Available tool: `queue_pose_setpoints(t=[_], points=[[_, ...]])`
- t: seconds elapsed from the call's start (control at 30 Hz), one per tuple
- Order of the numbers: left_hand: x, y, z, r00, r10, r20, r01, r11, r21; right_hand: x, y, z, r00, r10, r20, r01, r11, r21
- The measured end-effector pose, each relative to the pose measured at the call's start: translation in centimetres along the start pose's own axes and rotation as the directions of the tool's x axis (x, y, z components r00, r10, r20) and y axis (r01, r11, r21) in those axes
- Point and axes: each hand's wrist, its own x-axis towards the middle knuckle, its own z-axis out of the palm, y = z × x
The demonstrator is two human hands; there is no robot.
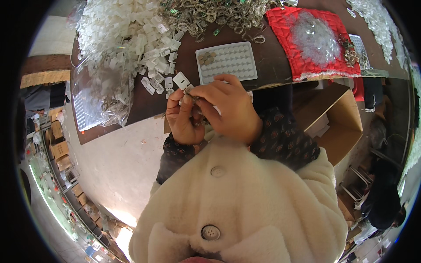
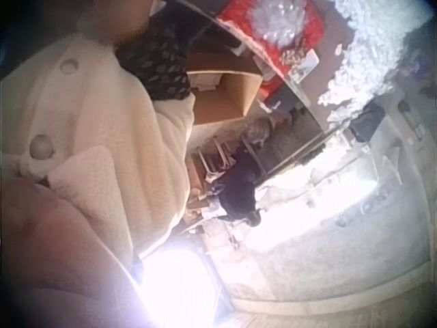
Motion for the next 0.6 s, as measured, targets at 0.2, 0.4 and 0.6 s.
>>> queue_pose_setpoints(t=[0.2,0.4,0.6], points=[[0.5,0.1,-0.7,0.998,-0.057,-0.039,0.058,0.998,0.019,1.5,1.3,-1.3,0.987,0.149,0.068,-0.153,0.986,0.068],[1.0,0.8,-1.1,0.988,-0.117,-0.104,0.113,0.993,-0.047,3.8,6.2,0.5,0.997,0.057,0.055,-0.04,0.963,-0.265],[1.3,1.1,-1.8,0.991,-0.105,-0.079,0.101,0.993,-0.055,3.8,7.0,1.3,0.99,0.117,0.08,-0.083,0.937,-0.34]])
